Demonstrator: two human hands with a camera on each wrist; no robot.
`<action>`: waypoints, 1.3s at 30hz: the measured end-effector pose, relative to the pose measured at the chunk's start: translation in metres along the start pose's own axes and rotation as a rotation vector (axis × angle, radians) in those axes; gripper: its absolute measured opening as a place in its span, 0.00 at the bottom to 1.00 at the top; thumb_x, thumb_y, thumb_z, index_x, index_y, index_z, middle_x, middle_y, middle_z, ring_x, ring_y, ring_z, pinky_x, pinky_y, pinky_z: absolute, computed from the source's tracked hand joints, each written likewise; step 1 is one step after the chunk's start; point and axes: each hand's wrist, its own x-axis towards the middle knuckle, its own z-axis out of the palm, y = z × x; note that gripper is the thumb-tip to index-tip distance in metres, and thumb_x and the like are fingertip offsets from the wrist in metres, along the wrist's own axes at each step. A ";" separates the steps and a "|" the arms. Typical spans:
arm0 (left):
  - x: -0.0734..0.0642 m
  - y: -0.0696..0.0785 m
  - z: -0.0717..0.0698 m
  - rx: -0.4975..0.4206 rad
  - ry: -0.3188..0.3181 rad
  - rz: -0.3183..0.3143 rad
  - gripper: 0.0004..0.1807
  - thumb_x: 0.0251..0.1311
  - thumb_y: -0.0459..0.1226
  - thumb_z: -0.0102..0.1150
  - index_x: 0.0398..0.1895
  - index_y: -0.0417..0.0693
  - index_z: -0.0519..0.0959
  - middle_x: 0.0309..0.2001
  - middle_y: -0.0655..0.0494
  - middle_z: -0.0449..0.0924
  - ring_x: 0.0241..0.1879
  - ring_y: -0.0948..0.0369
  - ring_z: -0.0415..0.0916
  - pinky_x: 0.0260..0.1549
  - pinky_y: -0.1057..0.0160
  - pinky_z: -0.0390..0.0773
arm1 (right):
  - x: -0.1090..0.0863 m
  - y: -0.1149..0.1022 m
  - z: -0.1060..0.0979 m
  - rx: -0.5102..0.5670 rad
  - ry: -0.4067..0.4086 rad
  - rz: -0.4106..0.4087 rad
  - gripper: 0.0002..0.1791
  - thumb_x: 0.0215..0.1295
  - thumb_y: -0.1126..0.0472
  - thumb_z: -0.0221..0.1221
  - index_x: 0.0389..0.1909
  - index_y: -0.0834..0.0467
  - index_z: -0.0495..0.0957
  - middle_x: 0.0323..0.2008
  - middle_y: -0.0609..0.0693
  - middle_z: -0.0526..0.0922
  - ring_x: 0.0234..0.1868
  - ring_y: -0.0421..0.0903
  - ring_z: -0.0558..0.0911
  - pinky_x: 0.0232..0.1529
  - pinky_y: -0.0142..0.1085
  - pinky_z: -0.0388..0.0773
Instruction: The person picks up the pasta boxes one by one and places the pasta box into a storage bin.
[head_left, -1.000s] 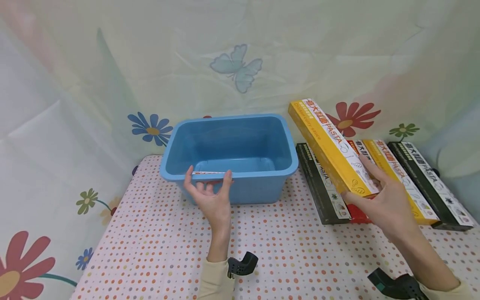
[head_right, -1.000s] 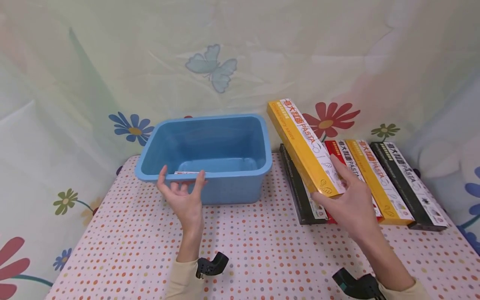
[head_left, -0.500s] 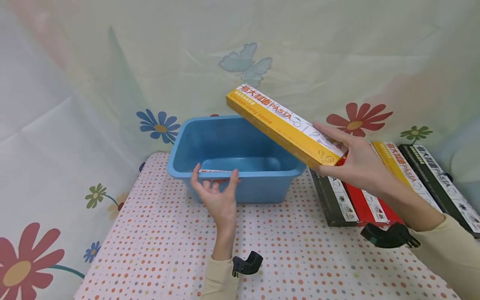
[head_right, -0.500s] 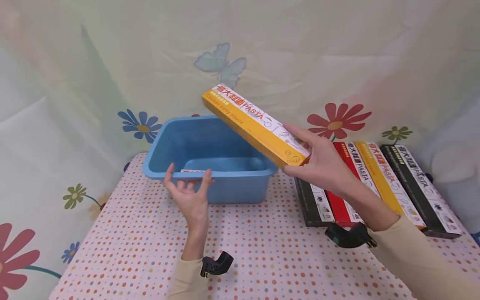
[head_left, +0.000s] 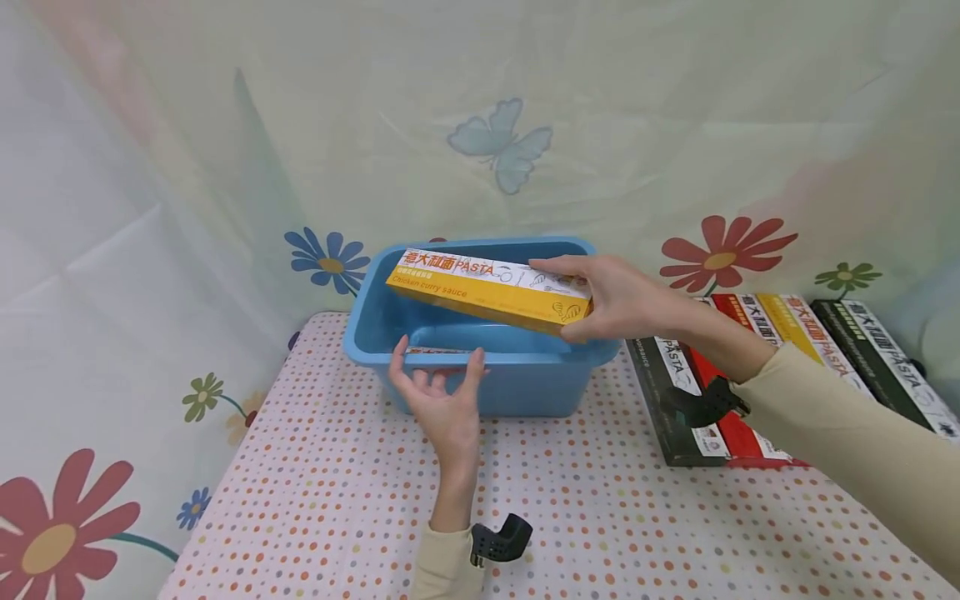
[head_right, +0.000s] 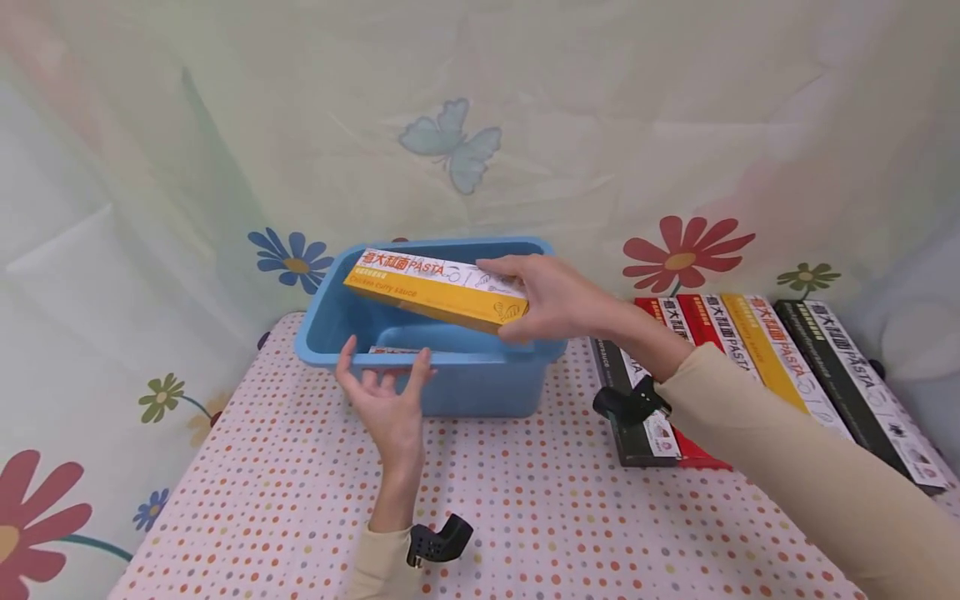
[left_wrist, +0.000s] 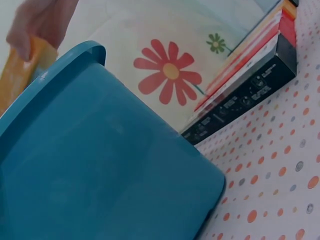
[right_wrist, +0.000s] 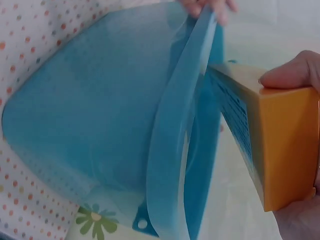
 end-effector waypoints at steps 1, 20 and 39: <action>0.000 0.000 0.000 -0.004 -0.003 0.002 0.51 0.58 0.26 0.74 0.79 0.48 0.51 0.56 0.38 0.71 0.42 0.49 0.79 0.40 0.50 0.93 | 0.004 0.002 0.000 -0.001 -0.017 0.009 0.48 0.54 0.67 0.69 0.79 0.61 0.64 0.62 0.59 0.77 0.36 0.50 0.75 0.27 0.34 0.75; 0.001 0.001 -0.003 -0.040 -0.003 0.038 0.50 0.57 0.26 0.74 0.77 0.48 0.53 0.54 0.38 0.72 0.38 0.51 0.78 0.37 0.51 0.93 | 0.080 0.018 0.012 -0.089 -0.290 -0.026 0.44 0.54 0.66 0.68 0.74 0.71 0.66 0.62 0.63 0.82 0.38 0.49 0.80 0.27 0.32 0.71; -0.004 0.002 -0.001 -0.037 -0.021 0.044 0.51 0.58 0.26 0.74 0.78 0.48 0.52 0.57 0.39 0.73 0.41 0.50 0.80 0.38 0.51 0.93 | 0.111 0.028 -0.002 0.006 -0.425 0.044 0.44 0.53 0.68 0.67 0.74 0.70 0.66 0.64 0.64 0.79 0.48 0.53 0.79 0.41 0.35 0.81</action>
